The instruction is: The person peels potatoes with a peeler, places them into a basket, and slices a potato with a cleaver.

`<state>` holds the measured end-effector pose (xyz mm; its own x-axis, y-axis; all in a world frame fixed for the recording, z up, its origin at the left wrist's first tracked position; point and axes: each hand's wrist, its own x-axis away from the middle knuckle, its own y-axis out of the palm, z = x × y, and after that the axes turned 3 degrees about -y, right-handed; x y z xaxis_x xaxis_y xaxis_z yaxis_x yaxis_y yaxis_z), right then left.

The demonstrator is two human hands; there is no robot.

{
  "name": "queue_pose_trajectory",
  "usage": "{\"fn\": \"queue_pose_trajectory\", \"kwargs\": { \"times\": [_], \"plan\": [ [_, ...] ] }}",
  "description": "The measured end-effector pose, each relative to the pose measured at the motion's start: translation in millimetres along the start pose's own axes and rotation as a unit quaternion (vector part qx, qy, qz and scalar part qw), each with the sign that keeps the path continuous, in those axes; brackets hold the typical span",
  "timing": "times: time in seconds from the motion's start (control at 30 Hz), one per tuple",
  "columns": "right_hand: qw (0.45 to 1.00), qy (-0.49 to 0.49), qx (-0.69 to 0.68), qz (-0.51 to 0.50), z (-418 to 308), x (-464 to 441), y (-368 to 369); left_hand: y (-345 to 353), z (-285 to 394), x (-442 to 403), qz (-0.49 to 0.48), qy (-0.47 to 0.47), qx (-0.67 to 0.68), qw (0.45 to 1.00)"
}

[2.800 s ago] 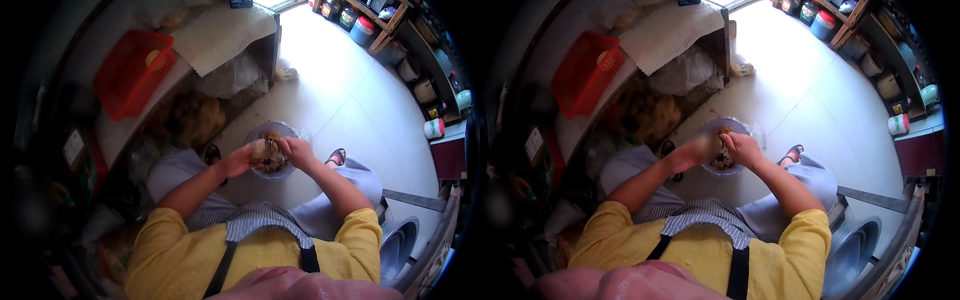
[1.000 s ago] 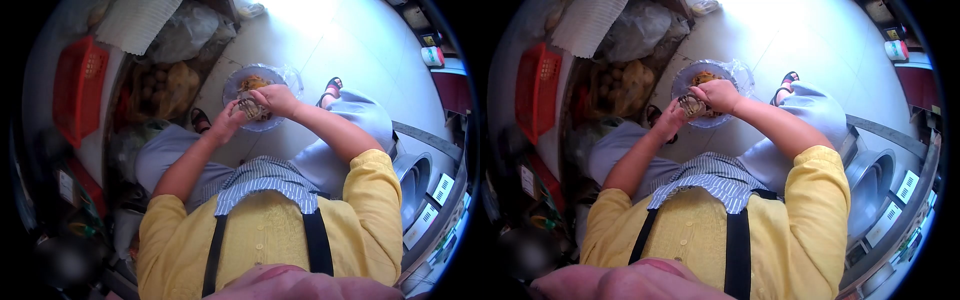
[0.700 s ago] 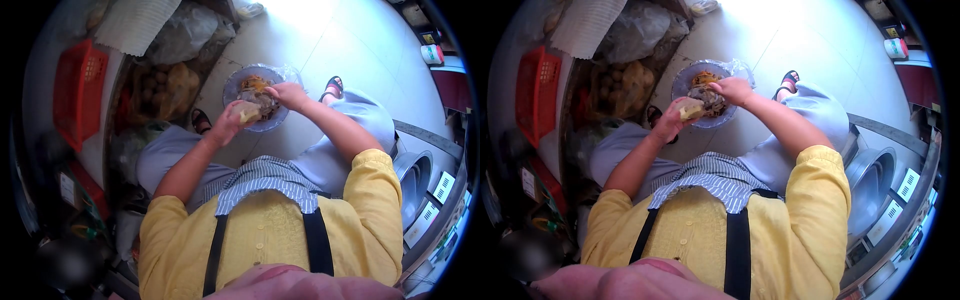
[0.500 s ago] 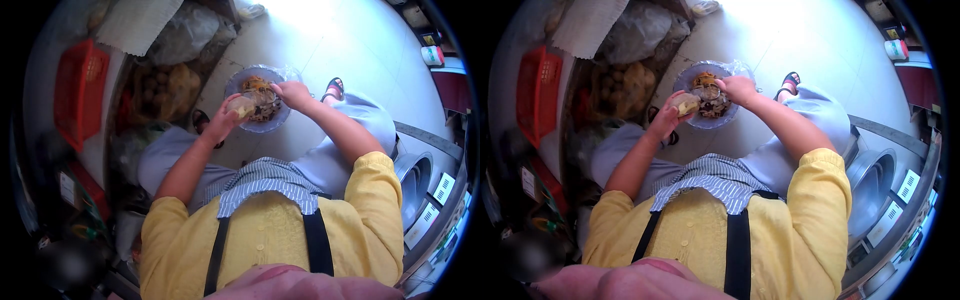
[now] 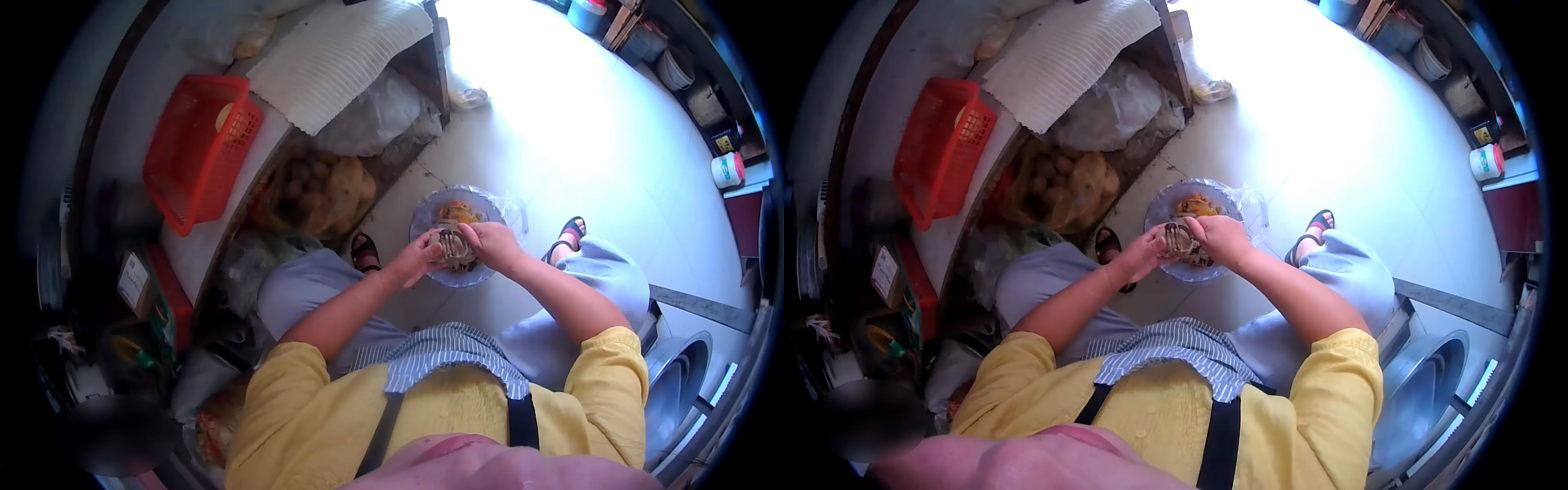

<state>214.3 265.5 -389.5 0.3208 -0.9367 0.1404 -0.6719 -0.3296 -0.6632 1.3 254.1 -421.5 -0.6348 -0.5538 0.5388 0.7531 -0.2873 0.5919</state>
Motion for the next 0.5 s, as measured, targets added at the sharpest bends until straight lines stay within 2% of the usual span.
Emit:
{"fn": "queue_pose_trajectory", "kwargs": {
  "times": [0.1, 0.5],
  "plan": [
    [1.000, 0.004, -0.010, 0.004, 4.3, -0.8, 1.6, 0.3, -0.3, -2.7, -0.009, 0.032, 0.010, 0.999],
    [1.000, 0.006, 0.009, 0.005, -1.3, -1.8, 0.3, -0.8, -5.3, -1.4, 0.019, 0.047, 0.012, 0.999]
  ]
}}
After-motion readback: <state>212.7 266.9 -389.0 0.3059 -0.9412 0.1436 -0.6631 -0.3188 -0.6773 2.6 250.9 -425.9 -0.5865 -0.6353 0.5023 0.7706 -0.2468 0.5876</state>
